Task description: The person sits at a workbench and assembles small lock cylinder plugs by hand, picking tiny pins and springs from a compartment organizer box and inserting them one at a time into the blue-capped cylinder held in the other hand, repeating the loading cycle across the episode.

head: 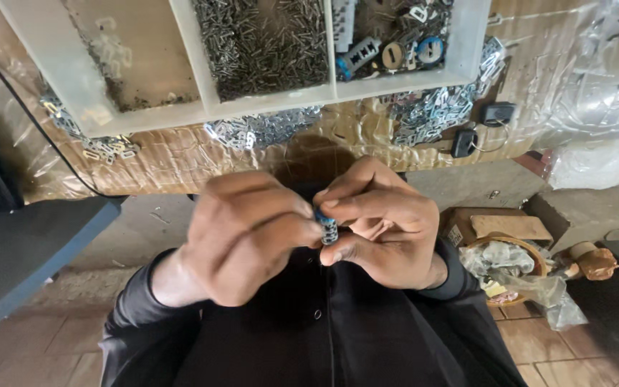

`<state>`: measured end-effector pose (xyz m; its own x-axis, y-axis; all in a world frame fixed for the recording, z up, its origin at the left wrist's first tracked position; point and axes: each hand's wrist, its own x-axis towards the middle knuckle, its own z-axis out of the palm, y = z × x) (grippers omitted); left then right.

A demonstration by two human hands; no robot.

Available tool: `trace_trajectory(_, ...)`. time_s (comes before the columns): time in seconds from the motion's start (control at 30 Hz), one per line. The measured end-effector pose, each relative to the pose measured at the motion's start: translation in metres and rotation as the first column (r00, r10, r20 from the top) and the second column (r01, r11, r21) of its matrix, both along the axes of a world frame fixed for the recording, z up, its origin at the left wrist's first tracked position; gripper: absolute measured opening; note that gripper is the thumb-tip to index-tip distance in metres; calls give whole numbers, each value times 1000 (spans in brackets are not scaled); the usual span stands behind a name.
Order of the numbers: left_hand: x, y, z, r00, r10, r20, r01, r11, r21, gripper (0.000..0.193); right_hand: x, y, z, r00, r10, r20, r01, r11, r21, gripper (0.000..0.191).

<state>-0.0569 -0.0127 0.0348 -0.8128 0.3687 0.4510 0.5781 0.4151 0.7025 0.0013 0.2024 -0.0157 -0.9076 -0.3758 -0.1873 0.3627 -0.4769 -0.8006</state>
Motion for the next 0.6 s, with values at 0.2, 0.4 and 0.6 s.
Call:
trace_trajectory(0.2,27,-3,-7,967,19,252,-43,995,91,32,-4,13,2,1000,1,-15,1,992,124,36)
trace_trajectory(0.4,34,3,-18,986,-2,166,-3,1000,28,32,-4,15,-1,997,17,-82,-7,993,122,36)
trace_trajectory(0.6,24,-10,-8,957,-156,243,165,986,-21,34,-5,9,0,996,57,-71,-49,993,109,37)
